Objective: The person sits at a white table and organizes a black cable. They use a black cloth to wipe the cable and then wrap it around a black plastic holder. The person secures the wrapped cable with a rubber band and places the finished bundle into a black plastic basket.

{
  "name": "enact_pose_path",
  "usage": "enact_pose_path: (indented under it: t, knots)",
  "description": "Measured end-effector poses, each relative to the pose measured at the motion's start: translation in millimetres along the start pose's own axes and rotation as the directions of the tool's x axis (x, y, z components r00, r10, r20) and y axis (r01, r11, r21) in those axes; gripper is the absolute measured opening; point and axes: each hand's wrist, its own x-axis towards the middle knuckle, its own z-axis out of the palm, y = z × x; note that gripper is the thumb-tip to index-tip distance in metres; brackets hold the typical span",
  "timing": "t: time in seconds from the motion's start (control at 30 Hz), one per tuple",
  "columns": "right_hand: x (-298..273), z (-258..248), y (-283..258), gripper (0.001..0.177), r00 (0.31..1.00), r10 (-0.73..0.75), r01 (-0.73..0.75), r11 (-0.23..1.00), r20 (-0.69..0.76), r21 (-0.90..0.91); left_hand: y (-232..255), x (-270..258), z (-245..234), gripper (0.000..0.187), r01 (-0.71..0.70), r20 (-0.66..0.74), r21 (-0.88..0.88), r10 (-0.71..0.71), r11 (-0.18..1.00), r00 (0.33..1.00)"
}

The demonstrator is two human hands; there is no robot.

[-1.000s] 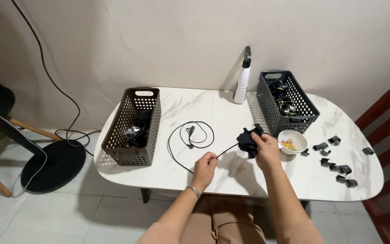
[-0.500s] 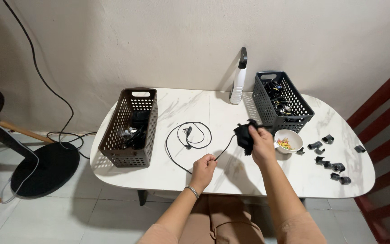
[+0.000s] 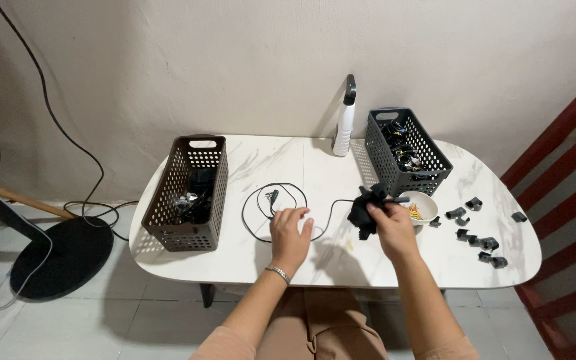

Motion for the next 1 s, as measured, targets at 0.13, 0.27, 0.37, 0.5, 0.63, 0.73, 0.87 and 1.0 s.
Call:
enact_pose_path:
  t: [0.13,0.27,0.37,0.5,0.63,0.73,0.87,1.0]
  knots:
    - [-33.6,31.9,11.4,0.016,0.993,0.069,-0.039,0.958,0.096,-0.283,16.5,-22.3,17.7,0.035,0.589,0.522,-0.538,-0.31,0.603,0.795]
    - [-61.7,61.2,19.5,0.019,0.964,0.018,0.095,0.908,0.266,-0.407,11.0,-21.9,18.1,0.038,0.752,0.673,-0.652,-0.382,0.098,0.634]
    - [-71.2,62.9,20.0,0.018,0.956,0.128,-0.016,0.922,0.265,-0.386,2.3,-19.9,8.5,0.035,0.732,0.639,-0.674,-0.42,0.099,0.645]
    - [-73.3,51.9,21.8,0.022,0.965,0.23,-0.221,0.972,0.129,-0.076,0.1,-19.4,2.4,0.036,0.683,0.618,-0.73,-0.433,-0.005,0.657]
    - [-75.6,47.1,31.4,0.02,0.969,0.223,-0.202,0.963,0.108,-0.176,6.9,-20.2,-2.1,0.038,0.678,0.64,-0.73,-0.435,-0.086,0.634]
    - [-78.7,37.4,27.7,0.016,0.989,0.137,-0.074,0.81,0.064,-0.582,5.0,-17.2,-7.3,0.039,0.655,0.594,-0.756,-0.429,-0.008,0.681]
    - [-67.5,23.1,9.1,0.022,0.999,-0.053,0.037,0.696,0.0,-0.718,1.5,-12.4,-15.8,0.039,0.669,0.571,-0.737,-0.447,0.09,0.689]
    - [-69.6,40.4,-13.9,0.022,0.991,-0.099,0.133,0.764,0.089,-0.632,4.7,-11.6,-13.8,0.036,0.687,0.58,-0.705,-0.414,0.178,0.702]
